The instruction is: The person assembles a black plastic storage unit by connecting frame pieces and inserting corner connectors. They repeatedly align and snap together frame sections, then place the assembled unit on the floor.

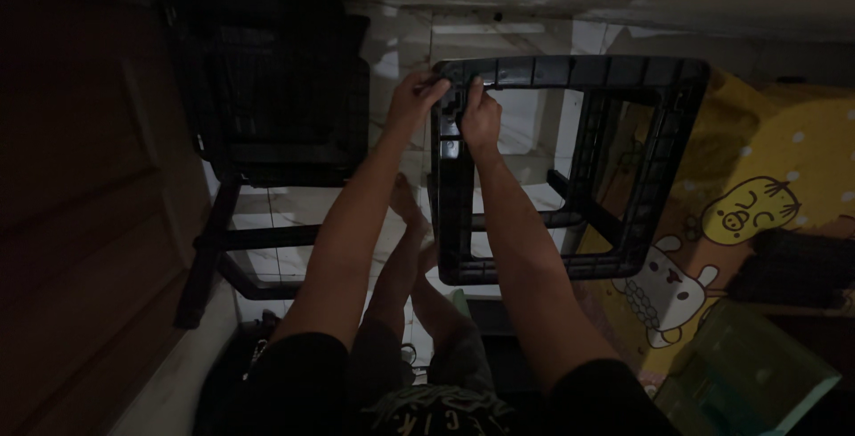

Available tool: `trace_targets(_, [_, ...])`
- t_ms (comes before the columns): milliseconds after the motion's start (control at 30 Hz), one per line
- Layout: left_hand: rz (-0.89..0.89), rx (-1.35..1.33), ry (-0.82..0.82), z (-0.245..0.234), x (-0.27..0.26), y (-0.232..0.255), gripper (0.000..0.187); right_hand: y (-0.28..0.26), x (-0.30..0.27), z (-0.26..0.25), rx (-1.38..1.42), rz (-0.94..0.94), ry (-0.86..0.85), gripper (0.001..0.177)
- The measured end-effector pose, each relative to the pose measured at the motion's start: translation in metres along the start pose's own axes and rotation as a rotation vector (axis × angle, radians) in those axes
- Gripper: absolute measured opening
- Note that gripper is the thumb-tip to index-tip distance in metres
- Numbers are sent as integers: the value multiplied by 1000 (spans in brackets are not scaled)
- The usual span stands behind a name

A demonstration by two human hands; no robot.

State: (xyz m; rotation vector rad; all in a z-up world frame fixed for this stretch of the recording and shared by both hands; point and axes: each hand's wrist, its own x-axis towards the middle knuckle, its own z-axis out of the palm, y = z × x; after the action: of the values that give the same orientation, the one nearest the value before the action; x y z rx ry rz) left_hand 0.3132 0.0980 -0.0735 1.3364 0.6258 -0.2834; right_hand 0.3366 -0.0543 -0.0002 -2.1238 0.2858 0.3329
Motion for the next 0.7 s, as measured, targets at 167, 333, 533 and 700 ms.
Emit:
trace_targets(167, [20,42,84,-1,-20,-11,68,0,-1,5,53,127,-65,77])
trace_targets(333, [-301,54,147,11,-67,-13,75,6,-1,0,104,244,-199,85])
trace_targets(533, [-69,69,119,27,-80,-3,72,15,-29,-12,444,264,-302,68])
trace_targets(700, [40,157,155,23,-83,21,64,6,-38,-17,556,297,-354,58])
